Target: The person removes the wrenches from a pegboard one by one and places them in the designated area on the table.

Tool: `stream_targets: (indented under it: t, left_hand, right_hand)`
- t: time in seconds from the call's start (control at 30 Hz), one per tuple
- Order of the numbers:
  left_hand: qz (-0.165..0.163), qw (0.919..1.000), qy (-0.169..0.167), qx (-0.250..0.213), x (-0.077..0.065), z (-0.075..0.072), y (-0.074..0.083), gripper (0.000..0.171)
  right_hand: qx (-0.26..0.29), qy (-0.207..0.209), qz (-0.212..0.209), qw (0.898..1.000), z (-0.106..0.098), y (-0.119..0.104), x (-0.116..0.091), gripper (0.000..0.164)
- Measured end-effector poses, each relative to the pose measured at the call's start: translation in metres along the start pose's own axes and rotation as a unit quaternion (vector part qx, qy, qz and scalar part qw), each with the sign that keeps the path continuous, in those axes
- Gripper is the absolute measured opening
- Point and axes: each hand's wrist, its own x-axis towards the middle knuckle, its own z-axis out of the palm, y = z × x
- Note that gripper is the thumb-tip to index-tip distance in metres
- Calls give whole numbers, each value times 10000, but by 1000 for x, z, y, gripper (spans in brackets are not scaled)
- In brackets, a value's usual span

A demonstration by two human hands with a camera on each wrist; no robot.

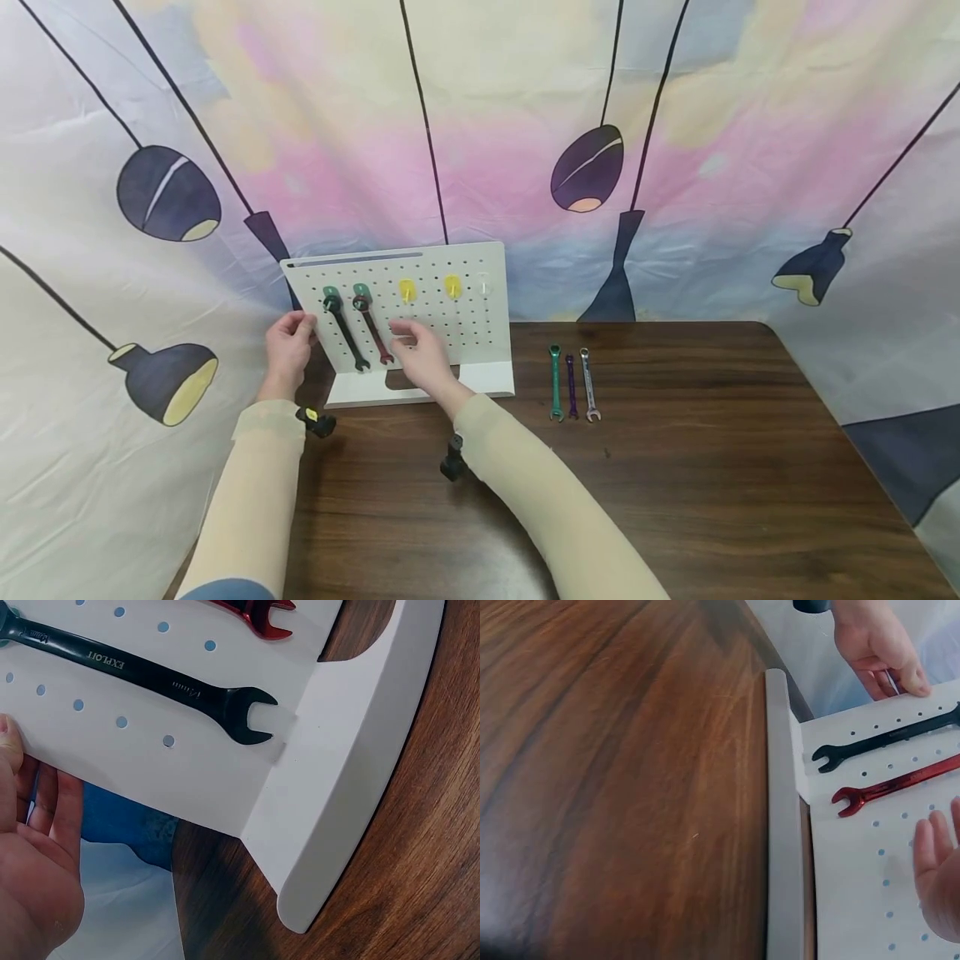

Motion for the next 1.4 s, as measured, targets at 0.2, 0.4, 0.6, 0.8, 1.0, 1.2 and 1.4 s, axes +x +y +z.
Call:
stream_targets:
  t: [0.2, 0.4, 0.6, 0.8, 1.0, 1.2, 1.4]
  left_hand:
    - [-11, 10000, 5, -44, -1, 0, 3, 13]
    - [2, 10000, 38, -20, -1, 0, 3, 8]
    - [-40, 10000, 20, 52, -2, 0, 3, 8]
    - [-107, 9999, 11, 120, 0, 0, 2, 8]
    - [-26, 10000, 72, 20, -1, -1, 2, 14]
    - [28, 10000, 34, 29, -1, -1, 1, 8]
    - [-53, 10000, 28, 28, -2, 0, 3, 8]
  right_hand:
    - [186, -213, 126, 9995, 8, -7, 9, 41]
    - [263, -243, 267, 9990, 12, -12, 11, 40]
    - [204, -427, 373, 9982, 13, -13, 11, 44]
    - [146, -718, 438, 9964, 16, -14, 12, 54]
    - [144, -1011, 474, 9936, 21, -19, 14, 67]
    - [211, -951, 613, 9934, 24, -23, 14, 63]
    - [222, -888, 683, 9935, 26, -24, 15, 62]
